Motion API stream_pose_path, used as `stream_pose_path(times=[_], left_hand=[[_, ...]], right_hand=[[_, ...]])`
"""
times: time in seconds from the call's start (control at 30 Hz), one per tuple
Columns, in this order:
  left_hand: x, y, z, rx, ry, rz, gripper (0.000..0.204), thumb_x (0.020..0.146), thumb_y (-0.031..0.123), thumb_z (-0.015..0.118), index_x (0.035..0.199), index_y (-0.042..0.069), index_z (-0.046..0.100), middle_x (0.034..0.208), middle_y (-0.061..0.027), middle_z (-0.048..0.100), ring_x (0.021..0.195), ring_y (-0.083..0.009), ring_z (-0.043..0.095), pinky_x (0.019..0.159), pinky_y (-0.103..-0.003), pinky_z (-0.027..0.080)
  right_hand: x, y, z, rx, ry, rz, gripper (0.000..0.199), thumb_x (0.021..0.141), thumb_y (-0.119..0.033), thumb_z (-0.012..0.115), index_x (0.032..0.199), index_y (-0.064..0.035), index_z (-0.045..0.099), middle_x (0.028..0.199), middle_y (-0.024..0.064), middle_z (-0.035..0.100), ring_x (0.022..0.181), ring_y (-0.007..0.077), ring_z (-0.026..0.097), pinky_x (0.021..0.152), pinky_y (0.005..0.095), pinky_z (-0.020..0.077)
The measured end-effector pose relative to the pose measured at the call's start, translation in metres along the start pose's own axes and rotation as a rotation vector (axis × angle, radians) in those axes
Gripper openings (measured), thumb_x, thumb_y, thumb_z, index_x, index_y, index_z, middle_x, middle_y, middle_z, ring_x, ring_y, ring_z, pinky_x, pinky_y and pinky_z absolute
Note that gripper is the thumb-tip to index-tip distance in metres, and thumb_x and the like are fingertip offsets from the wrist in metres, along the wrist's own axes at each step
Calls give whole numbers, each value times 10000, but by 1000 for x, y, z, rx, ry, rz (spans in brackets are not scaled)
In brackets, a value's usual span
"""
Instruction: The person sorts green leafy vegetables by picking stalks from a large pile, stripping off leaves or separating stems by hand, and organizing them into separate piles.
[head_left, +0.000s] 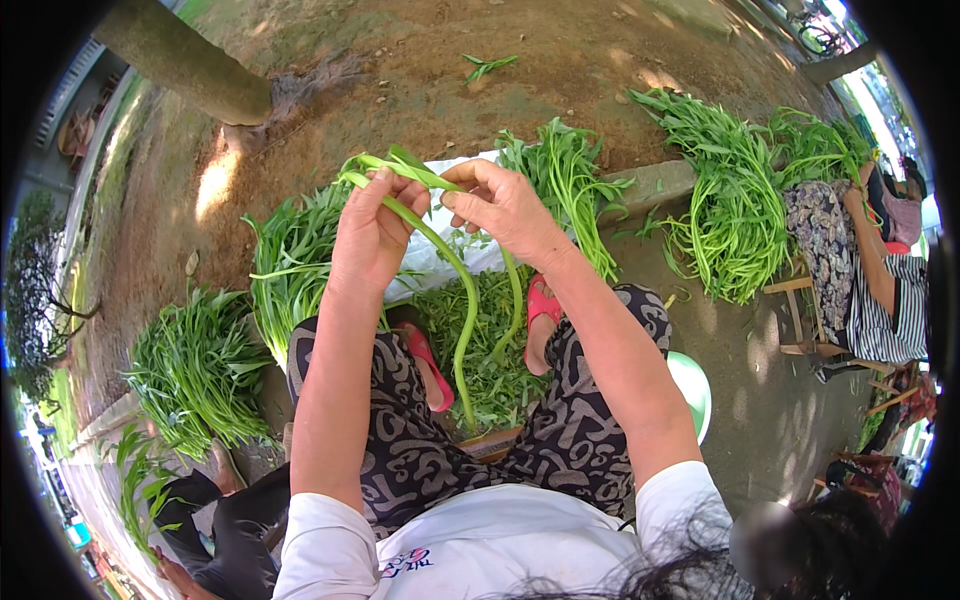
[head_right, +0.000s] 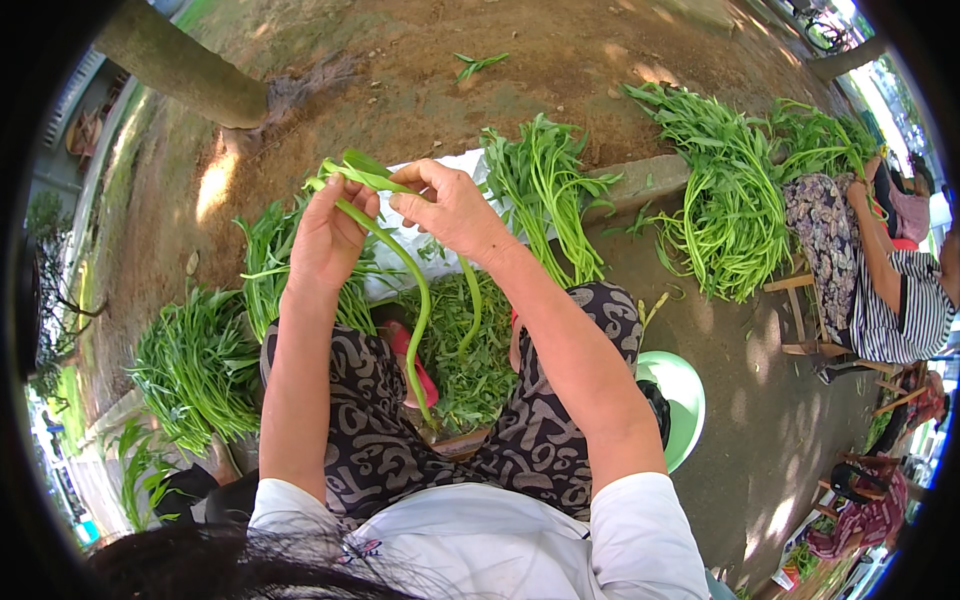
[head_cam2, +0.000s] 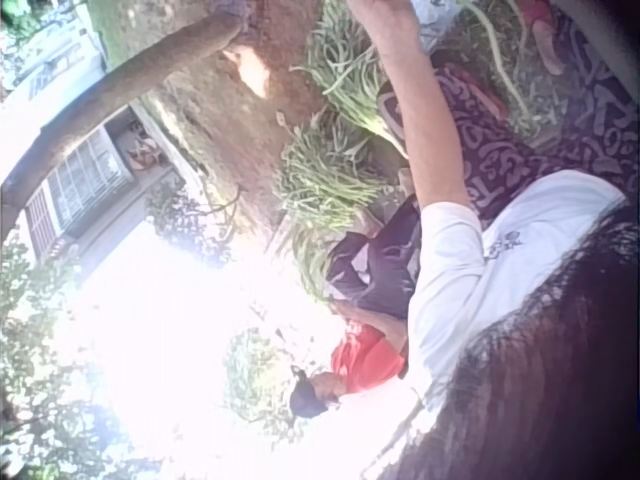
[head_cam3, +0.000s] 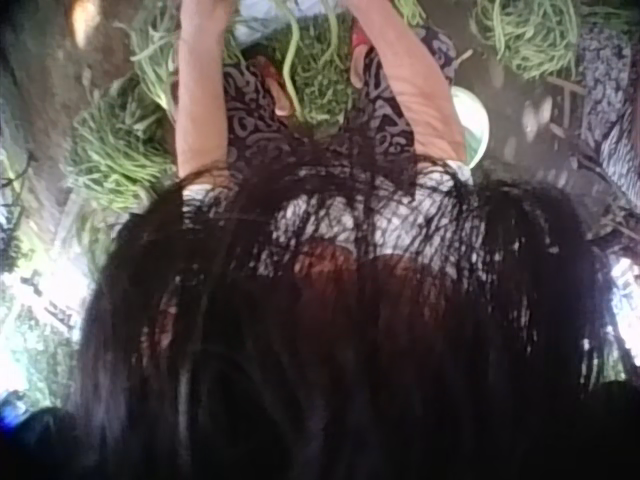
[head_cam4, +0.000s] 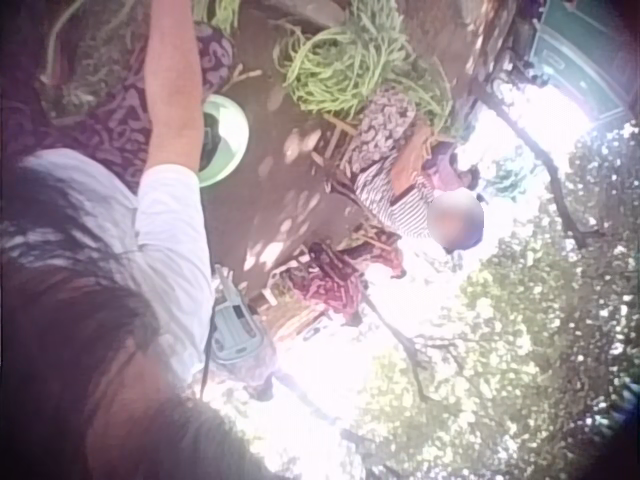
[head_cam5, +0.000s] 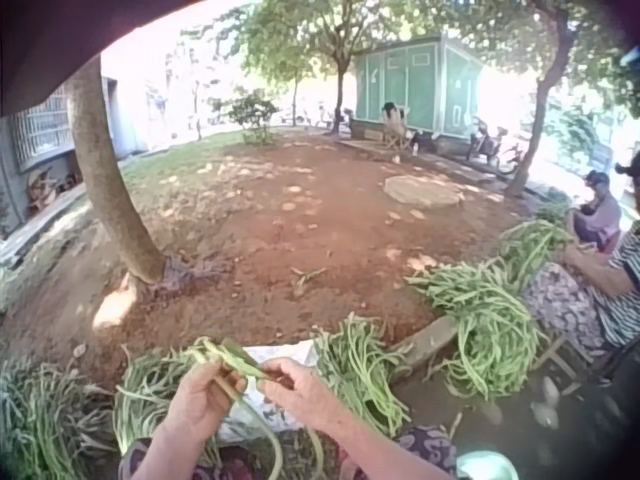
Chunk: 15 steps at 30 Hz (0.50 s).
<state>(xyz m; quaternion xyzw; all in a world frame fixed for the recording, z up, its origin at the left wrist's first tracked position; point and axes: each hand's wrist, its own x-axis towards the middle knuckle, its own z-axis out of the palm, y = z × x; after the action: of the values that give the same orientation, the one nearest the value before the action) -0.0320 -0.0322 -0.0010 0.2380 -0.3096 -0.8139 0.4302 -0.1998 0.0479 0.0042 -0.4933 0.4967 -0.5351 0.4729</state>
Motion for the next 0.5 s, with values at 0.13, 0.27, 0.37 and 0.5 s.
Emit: stream_pose_path(times=[0.13, 0.27, 0.37, 0.5], left_hand=[[-3, -1, 1, 1, 13, 19, 126, 929, 174, 548, 974, 56, 544, 911, -63, 602, 813, -176, 615, 721, -308, 524], [-6, -1, 5, 64, 36, 35, 276, 915, 147, 570, 1156, 50, 476, 967, -70, 610, 816, -171, 615, 693, -296, 516], [-7, -3, 9, 169, -11, 13, 474, 890, 107, 601, 1301, 46, 373, 1006, -71, 610, 809, -158, 615, 682, -286, 511], [-12, -11, 19, 270, 12, 8, 609, 854, 50, 633, 1370, 37, 310, 1024, -66, 609, 761, -135, 607, 671, -270, 502]], right_hand=[[-3, -3, -5, 148, -7, 13, 324, 840, -176, 627, 1084, 23, 551, 901, 63, 593, 771, 121, 594, 642, 265, 529], [0, 5, -11, 378, -77, 44, 270, 860, -105, 614, 1090, 17, 540, 906, 54, 578, 758, 127, 590, 678, 269, 536], [2, 6, -7, 583, -40, 51, 249, 869, -82, 612, 1086, 16, 541, 908, 54, 584, 752, 121, 583, 699, 270, 528], [3, 6, -2, 571, -11, 48, 233, 868, -71, 617, 1074, 12, 545, 893, 57, 596, 751, 117, 580, 690, 257, 506]])
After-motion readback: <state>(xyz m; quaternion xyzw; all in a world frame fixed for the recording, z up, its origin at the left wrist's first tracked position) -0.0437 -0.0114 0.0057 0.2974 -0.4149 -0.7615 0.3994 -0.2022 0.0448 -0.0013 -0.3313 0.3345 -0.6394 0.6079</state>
